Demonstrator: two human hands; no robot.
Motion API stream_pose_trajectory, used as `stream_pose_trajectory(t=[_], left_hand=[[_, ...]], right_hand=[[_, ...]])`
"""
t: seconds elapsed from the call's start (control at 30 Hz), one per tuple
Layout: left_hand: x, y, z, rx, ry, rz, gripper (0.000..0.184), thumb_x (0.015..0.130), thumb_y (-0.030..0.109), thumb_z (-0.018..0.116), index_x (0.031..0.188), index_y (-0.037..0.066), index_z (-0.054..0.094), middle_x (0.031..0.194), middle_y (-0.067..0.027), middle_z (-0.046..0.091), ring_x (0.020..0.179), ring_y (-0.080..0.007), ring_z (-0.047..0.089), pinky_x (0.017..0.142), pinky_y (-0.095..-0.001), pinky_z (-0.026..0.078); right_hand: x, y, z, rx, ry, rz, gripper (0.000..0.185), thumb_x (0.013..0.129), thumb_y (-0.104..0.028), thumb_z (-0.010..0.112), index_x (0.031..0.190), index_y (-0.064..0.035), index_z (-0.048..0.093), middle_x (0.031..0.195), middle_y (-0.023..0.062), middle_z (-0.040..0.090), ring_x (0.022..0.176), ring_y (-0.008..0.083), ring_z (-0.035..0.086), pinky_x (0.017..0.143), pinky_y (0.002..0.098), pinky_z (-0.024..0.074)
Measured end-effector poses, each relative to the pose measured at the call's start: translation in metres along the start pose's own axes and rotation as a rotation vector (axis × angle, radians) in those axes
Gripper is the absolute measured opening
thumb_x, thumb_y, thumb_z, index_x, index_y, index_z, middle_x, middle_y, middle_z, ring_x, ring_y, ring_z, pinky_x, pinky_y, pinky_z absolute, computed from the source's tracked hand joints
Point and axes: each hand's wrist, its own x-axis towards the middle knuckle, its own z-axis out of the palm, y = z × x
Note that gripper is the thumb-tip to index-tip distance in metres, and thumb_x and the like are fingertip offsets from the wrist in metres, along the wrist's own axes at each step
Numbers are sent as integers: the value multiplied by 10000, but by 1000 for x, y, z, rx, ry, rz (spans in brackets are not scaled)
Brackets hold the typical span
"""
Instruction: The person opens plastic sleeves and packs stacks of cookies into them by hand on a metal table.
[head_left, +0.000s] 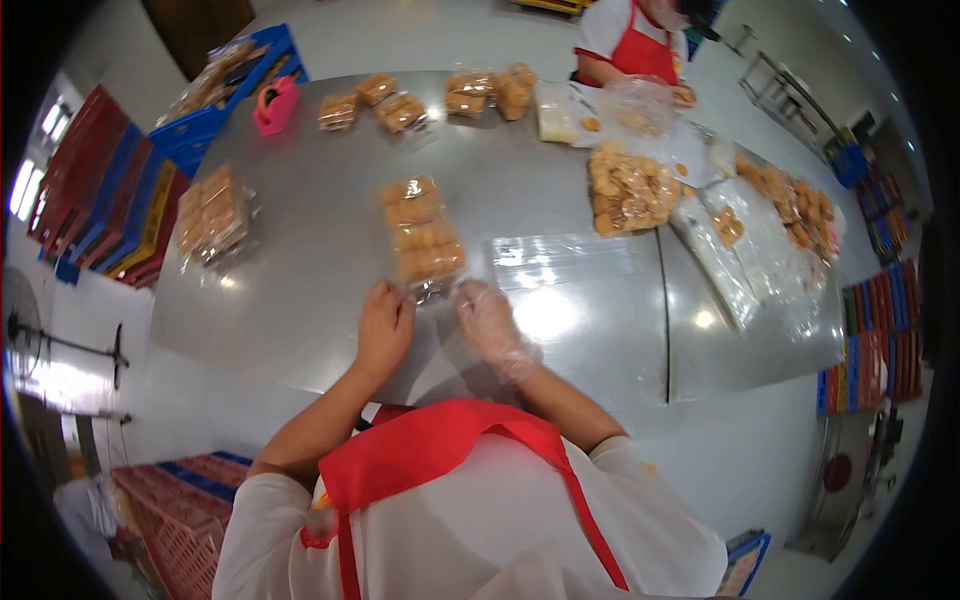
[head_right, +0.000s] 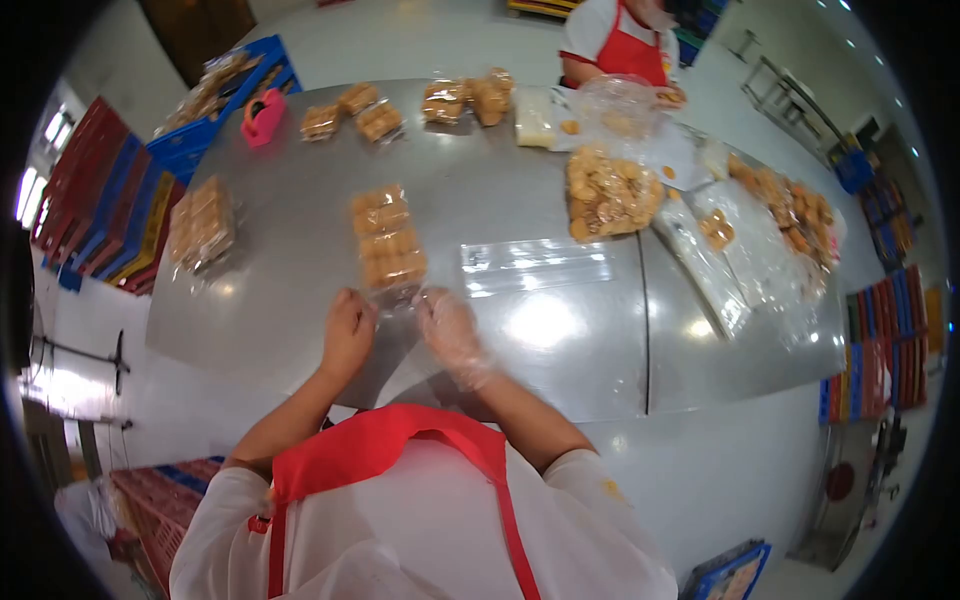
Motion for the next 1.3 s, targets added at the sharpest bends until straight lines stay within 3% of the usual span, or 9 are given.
stream_pose_trajectory(t=[0.1, 0.17, 0.23, 0.43, 0.63, 0.73, 0.93, 1.07, 1.3], left_hand=[[46, 3, -42, 192, 219, 187, 155, 858, 126, 614, 817, -23, 603, 881, -196, 555, 862, -388, 560, 776, -457, 456], [88, 12, -85, 125, 175, 85, 130, 831, 119, 615, 848, -9, 629, 823, -166, 597, 804, -351, 577, 768, -418, 467], [113, 30, -125, 315, 61, 339, 138, 854, 160, 617, 857, 28, 659, 760, -107, 608, 750, -277, 573, 750, -360, 471], [104, 56, -146, -793, 25, -409, 281, 892, 341, 658, 1024, 93, 664, 1062, -39, 633, 997, -197, 597, 852, -374, 479], [35, -37, -70, -1026, 144, -274, 716, 839, 205, 710, 1440, 43, 357, 1360, -121, 488, 1265, -245, 490, 1056, -433, 415], [3, -53, -41, -973, -128, -105, 1081, 672, 249, 886, 1505, 62, 223, 1382, -129, 483, 1358, -279, 418, 1132, -464, 346], [11, -27, -42, -1226, -17, -239, 994, 689, 120, 861, 1471, 1, 259, 1305, -155, 535, 1183, -262, 578, 996, -394, 498], [20, -7, -74, -1405, -41, -414, 955, 728, 116, 834, 1471, -18, 249, 1293, -164, 543, 1160, -265, 594, 972, -398, 516], [6, 20, -117, -991, -127, 47, 1058, 761, 87, 767, 1562, 24, 79, 1406, -167, 437, 1290, -278, 487, 1051, -395, 442]], right_hand=[[40, -36, -31, 71, 27, -223, 191, 920, -142, 549, 1000, -16, 667, 780, 203, 623, 744, 365, 636, 699, 444, 509], [82, -51, -61, -382, 281, -1042, 144, 916, -135, 549, 864, -28, 631, 718, 153, 614, 660, 315, 621, 625, 448, 481], [92, -89, -80, -80, 69, -604, 135, 904, -151, 589, 851, -37, 636, 689, 119, 594, 621, 248, 582, 566, 390, 448], [86, -146, -77, 520, -149, 214, 136, 863, -152, 633, 760, -72, 596, 589, 7, 482, 462, 106, 406, 412, 266, 281], [72, -118, -34, 624, -294, 316, 202, 832, -192, 593, 673, -85, 530, 593, 3, 478, 498, 106, 422, 447, 285, 321], [67, -101, -14, 814, 9, 243, 268, 883, -307, 594, 941, -46, 593, 823, 32, 565, 663, 110, 514, 600, 259, 430], [37, -27, 57, 1190, -313, 170, 1064, 873, -601, 629, 1557, 10, 91, 1479, 196, 377, 1351, 294, 406, 1130, 392, 328], [14, -41, 63, 756, -266, -252, 1154, 858, -613, 667, 1557, 15, -2, 1501, 194, 347, 1394, 284, 357, 1144, 387, 311], [-3, -135, 56, 967, -196, -9, 974, 920, -607, 579, 1570, -81, 80, 1494, 146, 366, 1337, 238, 430, 1053, 368, 431]])
